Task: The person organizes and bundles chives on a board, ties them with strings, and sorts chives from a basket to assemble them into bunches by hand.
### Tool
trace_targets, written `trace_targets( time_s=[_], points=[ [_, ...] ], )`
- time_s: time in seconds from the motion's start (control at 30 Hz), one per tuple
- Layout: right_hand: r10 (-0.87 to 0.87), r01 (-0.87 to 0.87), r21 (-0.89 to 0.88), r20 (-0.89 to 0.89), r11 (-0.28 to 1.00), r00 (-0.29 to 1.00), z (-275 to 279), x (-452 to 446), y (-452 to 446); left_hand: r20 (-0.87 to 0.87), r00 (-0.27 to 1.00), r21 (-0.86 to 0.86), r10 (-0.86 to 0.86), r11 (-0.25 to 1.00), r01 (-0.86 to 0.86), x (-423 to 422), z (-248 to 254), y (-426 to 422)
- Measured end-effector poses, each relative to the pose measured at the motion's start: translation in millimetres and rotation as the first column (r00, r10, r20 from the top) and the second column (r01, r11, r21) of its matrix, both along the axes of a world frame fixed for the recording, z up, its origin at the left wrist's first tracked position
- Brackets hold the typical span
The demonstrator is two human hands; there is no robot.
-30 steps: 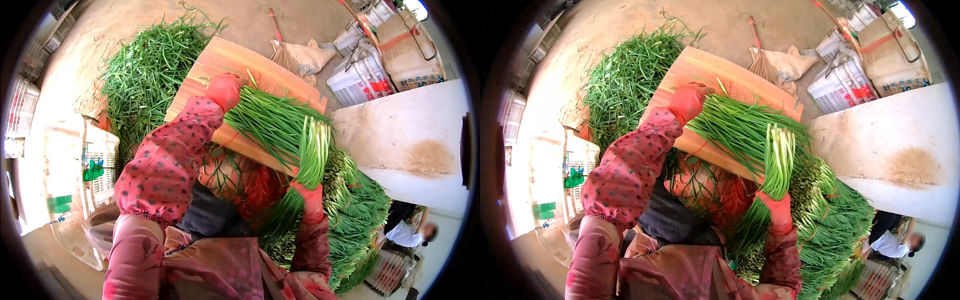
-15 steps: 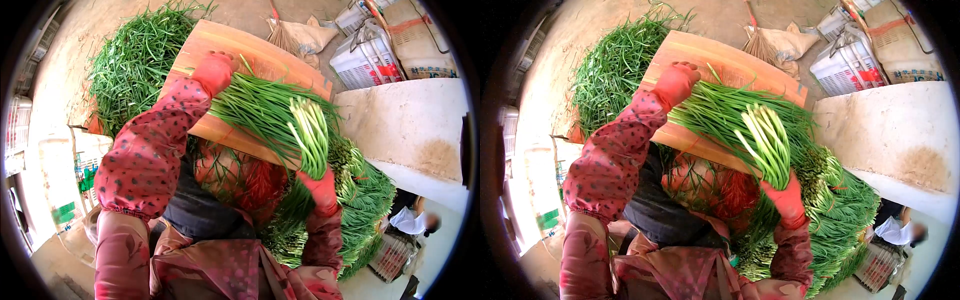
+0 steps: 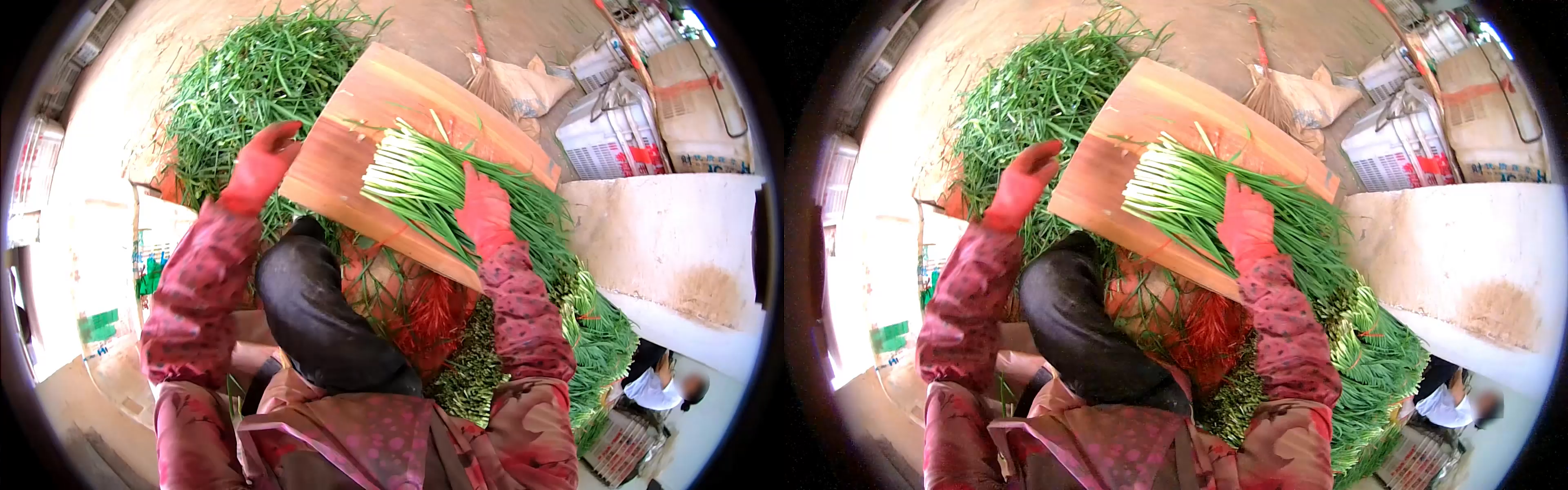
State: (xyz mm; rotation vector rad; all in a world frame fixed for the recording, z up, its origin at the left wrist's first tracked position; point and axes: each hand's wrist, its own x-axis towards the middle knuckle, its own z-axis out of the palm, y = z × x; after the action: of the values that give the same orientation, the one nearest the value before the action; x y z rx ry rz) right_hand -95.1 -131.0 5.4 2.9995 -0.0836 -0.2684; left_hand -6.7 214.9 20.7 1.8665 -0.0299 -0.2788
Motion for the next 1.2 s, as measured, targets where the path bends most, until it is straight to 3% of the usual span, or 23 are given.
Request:
trace_targets(
  time_s=[0.07,0.17,0.23,0.3,0.33,0.37,0.43,0.47,0.5,0.53,0.57,0.63,0.7,0.77,0.83,0.87,0.9,0.97,1.03,1.17,1.2],
  points=[
    [-0.004,0.006,0.067,-0.034,0.998,0.999,7,-5,-2,0.015,0.998,0.036,0.066,0.997,-0.066,-31,-5,49],
    [-0.056,0.063,0.054,-0.123,0.997,0.991,9,9,-7,-0.049,0.974,-0.105,0.221,0.969,-0.225,-97,-35,112],
    [-0.032,0.029,0.116,0.021,0.993,0.999,-17,9,-16,0.116,0.969,0.226,0.217,0.945,-0.238,-150,-34,130],
    [0.004,-0.003,0.214,-0.002,0.977,1.000,-27,8,-24,-0.009,0.996,0.494,0.085,0.867,-0.069,-204,-29,141],
    [0.046,-0.031,0.200,-0.074,0.979,0.996,-8,8,-18,-0.308,0.951,0.653,-0.033,0.719,0.237,-225,-38,149],
    [0.079,-0.051,0.182,-0.145,0.982,0.986,20,7,-13,-0.315,0.949,0.656,0.010,0.725,0.210,-243,-25,151],
    [0.170,-0.093,0.257,-0.297,0.962,0.940,53,16,-18,-0.421,0.865,0.574,-0.274,0.658,0.488,-269,11,152],
    [0.193,-0.117,0.251,-0.301,0.961,0.934,68,24,-6,-0.423,0.870,0.568,-0.254,0.674,0.473,-279,17,159],
    [0.182,-0.145,0.137,-0.317,0.980,0.931,82,33,8,-0.406,0.876,0.508,-0.261,0.732,0.454,-288,20,165],
    [0.172,-0.174,0.022,-0.324,0.985,0.930,93,43,23,-0.383,0.885,0.447,-0.265,0.785,0.429,-294,24,173],
    [0.190,-0.196,0.014,-0.327,0.980,0.926,97,53,44,-0.382,0.890,0.440,-0.248,0.799,0.411,-298,33,180],
    [0.282,-0.227,0.244,-0.218,0.943,0.934,100,65,107,-0.291,0.944,0.367,-0.155,0.893,0.260,-300,55,198],
    [0.446,-0.320,0.422,-0.243,0.848,0.861,103,52,202,-0.210,0.970,0.329,-0.122,0.926,0.188,-305,72,222],
    [0.788,-0.672,0.472,-0.085,0.571,0.609,89,34,287,-0.137,0.989,0.307,-0.056,0.947,0.096,-313,96,251],
    [0.905,-0.817,0.562,0.273,0.127,0.328,89,19,376,-0.210,0.978,0.163,0.006,0.986,0.029,-321,122,283],
    [0.911,-0.821,0.565,0.290,0.084,0.292,92,15,413,-0.088,0.992,0.187,0.087,0.980,-0.070,-328,127,299],
    [0.876,-0.870,0.492,0.419,0.002,0.239,95,11,447,-0.142,0.945,0.050,0.295,0.955,-0.291,-337,129,315],
    [0.746,-0.910,0.396,0.641,-0.121,0.180,86,21,505,-0.333,0.769,-0.096,0.545,0.792,-0.603,-342,130,350],
    [0.729,-0.886,0.463,0.619,-0.040,0.291,61,48,549,-0.303,0.671,-0.004,0.676,0.704,-0.711,-341,100,392],
    [0.713,-0.837,0.546,0.602,-0.040,0.360,0,101,603,-0.207,0.606,0.144,0.768,0.637,-0.758,-308,15,461],
    [0.756,-0.788,0.605,0.463,0.112,0.463,-8,104,607,-0.158,0.595,0.213,0.788,0.616,-0.758,-295,-10,475]
  ],
)
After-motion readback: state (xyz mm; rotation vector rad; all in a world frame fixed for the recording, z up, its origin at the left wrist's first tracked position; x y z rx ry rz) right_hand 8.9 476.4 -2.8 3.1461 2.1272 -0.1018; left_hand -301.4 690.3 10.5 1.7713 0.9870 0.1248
